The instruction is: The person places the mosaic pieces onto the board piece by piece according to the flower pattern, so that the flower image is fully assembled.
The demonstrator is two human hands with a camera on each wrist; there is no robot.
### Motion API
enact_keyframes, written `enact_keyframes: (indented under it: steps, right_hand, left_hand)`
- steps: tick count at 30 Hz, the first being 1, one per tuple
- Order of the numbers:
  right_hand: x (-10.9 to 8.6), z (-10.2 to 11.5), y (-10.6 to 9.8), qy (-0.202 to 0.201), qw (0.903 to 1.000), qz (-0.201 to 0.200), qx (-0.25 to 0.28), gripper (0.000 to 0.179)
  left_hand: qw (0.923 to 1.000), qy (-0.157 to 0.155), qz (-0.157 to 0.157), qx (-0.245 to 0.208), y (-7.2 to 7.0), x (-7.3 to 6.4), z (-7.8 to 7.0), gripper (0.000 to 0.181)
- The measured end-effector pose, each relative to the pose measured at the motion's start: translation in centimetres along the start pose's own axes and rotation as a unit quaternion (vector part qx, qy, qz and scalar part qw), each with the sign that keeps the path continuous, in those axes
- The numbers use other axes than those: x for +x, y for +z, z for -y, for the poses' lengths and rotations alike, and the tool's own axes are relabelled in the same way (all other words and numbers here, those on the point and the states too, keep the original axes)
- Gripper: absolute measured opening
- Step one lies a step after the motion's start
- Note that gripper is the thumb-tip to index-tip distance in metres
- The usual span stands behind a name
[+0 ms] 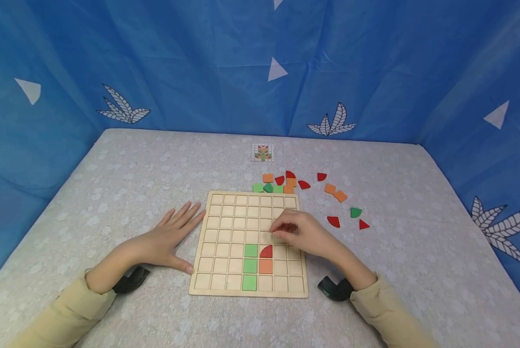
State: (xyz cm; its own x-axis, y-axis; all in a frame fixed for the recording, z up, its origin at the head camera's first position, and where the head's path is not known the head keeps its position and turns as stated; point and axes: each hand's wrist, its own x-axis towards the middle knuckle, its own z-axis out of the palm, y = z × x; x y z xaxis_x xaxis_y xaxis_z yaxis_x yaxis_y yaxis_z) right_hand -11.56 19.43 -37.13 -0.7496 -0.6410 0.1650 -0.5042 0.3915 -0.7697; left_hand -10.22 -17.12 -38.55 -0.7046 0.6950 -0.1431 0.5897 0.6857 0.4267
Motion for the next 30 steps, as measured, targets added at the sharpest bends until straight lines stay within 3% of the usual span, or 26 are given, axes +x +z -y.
enact_keyframes:
  steps: [4, 7, 13, 19, 30]
  right_hand:
    - [-1.2, -0.7, -2.4, 0.044, 0.9978, -0.048, -0.014, 0.013]
    - [-2.4, -1.7, -4.2, 0.072, 0.9935, -0.069, -0.054, 0.014]
    - [-4.9, -3.5, -6.6, 0.143, 0.9731, -0.079, -0.162, 0.018]
    - [-6.3, -4.0, -7.0, 0.147, 0.9614, -0.096, -0.212, 0.023]
    - [-6.6, -4.5, -6.8, 0.178, 0.9591, -0.08, -0.205, 0.023]
  left_hand:
    - [1.0, 0.001, 0.002, 0.003, -0.1, 0.1, 0.0, 0.125]
    - [1.0, 0.001, 0.003, 0.006, -0.1, 0.2, -0.1, 0.125]
    - [1.0, -0.001, 0.004, 0.004, -0.1, 0.1, -0.1, 0.125]
    - [1.0, -0.004, 0.003, 0.001, -0.1, 0.0, -0.1, 0.124]
    - [1.0, -0.005, 0.002, 0.001, 0.0, 0.0, 0.0, 0.125]
